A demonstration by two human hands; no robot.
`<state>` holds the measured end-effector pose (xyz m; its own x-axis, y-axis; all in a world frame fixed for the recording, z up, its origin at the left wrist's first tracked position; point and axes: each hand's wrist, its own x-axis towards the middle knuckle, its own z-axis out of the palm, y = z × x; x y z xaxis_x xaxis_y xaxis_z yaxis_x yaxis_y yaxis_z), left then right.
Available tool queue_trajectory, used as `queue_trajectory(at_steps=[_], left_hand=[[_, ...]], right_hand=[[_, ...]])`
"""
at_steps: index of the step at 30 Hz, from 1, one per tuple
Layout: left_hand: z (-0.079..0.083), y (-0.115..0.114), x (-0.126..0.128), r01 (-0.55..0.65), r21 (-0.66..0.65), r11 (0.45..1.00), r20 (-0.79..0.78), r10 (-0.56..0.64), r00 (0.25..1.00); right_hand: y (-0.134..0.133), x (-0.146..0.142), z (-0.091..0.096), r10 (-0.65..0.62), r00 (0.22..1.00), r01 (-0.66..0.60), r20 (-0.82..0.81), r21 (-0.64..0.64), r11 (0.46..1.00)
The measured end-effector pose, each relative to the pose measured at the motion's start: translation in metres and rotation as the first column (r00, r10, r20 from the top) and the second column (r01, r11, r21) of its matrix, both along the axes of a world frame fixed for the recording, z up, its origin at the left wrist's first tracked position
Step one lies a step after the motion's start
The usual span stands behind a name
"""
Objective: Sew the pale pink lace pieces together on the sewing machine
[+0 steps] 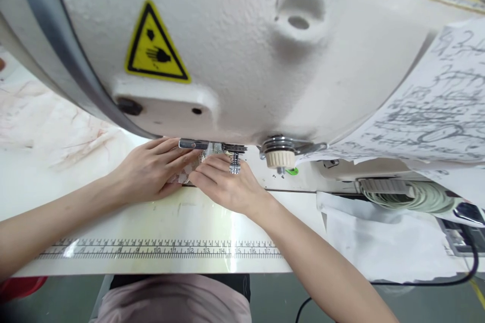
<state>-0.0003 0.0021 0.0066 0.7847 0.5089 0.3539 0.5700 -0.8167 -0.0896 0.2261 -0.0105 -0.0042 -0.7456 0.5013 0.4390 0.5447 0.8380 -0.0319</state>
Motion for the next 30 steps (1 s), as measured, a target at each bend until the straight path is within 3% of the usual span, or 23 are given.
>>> queue_trajectory(at_steps=[16,26,30], left_hand=[[-0.002,0.000,0.000,-0.022,-0.010,1.000,-0.020,0.021,1.000],[-0.003,0.000,0.000,-0.037,-0.064,0.997,-0.028,0.035,0.999],[-0.002,0.000,-0.001,-0.037,-0.058,0.998,-0.035,0.035,0.999]], right_hand=[[0.009,0.007,0.009,0.008,1.000,-0.008,-0.006,-0.033,0.999],[0.006,0.008,0.019,-0.161,0.987,0.158,0.003,0.162,0.974],[0.005,0.007,0.021,-0.207,0.978,0.205,0.002,0.136,0.969]])
